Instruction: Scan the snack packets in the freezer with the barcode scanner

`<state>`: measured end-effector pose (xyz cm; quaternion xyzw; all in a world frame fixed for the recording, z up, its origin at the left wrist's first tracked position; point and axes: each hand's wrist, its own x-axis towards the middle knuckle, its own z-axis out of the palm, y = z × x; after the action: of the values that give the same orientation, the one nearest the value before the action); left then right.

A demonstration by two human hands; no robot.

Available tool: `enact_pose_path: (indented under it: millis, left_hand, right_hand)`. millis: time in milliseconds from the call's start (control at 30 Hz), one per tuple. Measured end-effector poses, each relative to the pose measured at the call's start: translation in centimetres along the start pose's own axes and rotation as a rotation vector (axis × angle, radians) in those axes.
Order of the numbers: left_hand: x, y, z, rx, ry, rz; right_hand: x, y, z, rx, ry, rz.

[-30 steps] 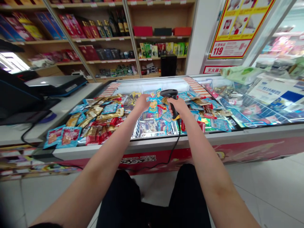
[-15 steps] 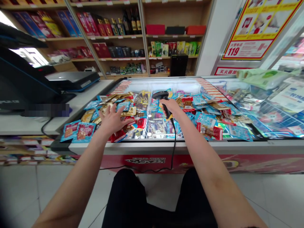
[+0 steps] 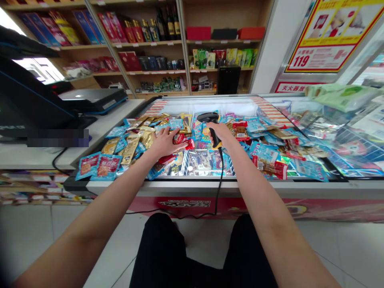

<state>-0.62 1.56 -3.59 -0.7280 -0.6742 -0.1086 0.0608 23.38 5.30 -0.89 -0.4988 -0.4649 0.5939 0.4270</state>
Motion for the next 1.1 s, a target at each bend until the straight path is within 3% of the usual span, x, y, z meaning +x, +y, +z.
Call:
enact_pose_path:
  millis: [233,367,433,600,833,1100]
  left_hand:
    - [5.0,1.6,0.6,-0.151,-0.034,0.036]
    - [7.7,2.0,0.3,-0.293,-0.114,-0.068]
    - [8.6,2.4,0.5,-0.288,-0.069,-0.119]
    - [9.3,3.1,1.6,-0.252,0.12,-0.204]
    - [9.9,2.6,1.5,-0.483,0.181,-0.261]
    - [10.8,2.1,1.6,-0.694,0.226,-0.181]
  right_hand:
    - [0.9,-0.9,-0.1,0.01,0.023,-0.02]
    - [1.4,-0.7,-0.3,0.031,0.053,-0.033]
    - [1.4,-0.6,-0.4,0.043,0.071,-0.047]
    - [1.3,-0.6,-0.6,0.083,0.097,-0.007]
    - [1.2,-0.9,-0.4,0.101,0.115,-0.035]
    - [1.1,-0.8,-0.4,0.125,0.098,-0.08]
